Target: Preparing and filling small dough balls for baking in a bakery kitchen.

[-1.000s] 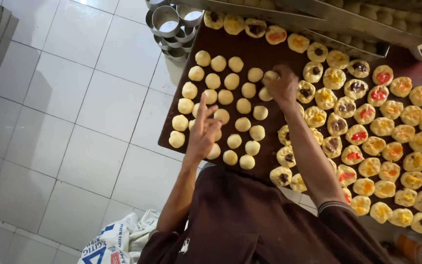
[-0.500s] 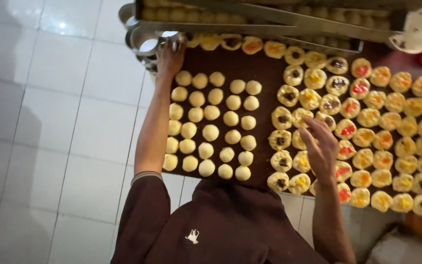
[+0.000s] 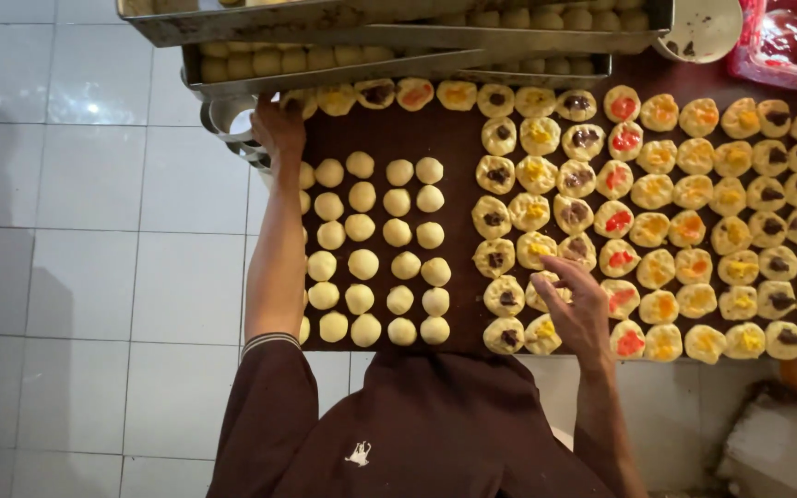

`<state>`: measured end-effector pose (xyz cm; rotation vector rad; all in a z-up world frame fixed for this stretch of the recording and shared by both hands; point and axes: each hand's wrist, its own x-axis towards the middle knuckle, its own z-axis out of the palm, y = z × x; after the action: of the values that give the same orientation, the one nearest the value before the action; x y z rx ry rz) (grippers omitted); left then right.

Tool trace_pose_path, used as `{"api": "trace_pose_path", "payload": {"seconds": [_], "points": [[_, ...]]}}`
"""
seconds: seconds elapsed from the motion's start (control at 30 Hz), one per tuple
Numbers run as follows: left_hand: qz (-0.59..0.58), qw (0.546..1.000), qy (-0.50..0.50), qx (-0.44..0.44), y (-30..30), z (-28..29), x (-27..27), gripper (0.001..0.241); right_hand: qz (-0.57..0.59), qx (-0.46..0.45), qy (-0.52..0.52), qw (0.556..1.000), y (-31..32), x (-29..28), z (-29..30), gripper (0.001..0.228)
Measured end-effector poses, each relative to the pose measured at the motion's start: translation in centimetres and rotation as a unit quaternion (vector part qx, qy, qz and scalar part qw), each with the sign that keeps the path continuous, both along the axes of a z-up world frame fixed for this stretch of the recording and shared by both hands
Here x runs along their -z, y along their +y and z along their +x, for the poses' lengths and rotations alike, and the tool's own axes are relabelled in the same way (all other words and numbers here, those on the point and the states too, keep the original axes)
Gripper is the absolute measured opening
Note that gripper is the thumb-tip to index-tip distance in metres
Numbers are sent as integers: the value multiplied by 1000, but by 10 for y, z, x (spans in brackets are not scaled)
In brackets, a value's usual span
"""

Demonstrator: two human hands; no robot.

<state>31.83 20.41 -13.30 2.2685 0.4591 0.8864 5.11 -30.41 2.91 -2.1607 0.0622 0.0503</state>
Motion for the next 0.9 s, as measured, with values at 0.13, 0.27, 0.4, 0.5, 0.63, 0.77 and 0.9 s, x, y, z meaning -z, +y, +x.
{"api": "trace_pose_path", "payload": {"seconds": [0.13, 0.27, 0.4, 0.5, 0.63, 0.77, 0.9], "points": [[7, 993, 110, 41, 21, 3, 26, 21, -21, -79, -37, 996, 14, -12, 3, 33], [-12, 995, 46, 88, -8, -46, -55, 31, -21, -107, 8, 994, 19, -15, 7, 35], [-312, 938, 35, 146, -57, -111, -121, 22, 8, -169, 39, 985, 27, -16, 18, 36], [-452, 866, 39, 210, -106, -165, -143, 19, 36, -198, 62, 978, 39, -11, 23, 38], [-607, 742, 46, 280, -189, -219, -146, 26, 110, -212, 102, 966, 62, -7, 26, 53], [-735, 585, 44, 340, -240, -252, -141, 37, 347, -196, 113, 910, 73, -9, 23, 62], [-767, 533, 34, 356, -253, -269, -125, 41, 365, -146, 25, 919, 75, -13, 17, 63]]}}
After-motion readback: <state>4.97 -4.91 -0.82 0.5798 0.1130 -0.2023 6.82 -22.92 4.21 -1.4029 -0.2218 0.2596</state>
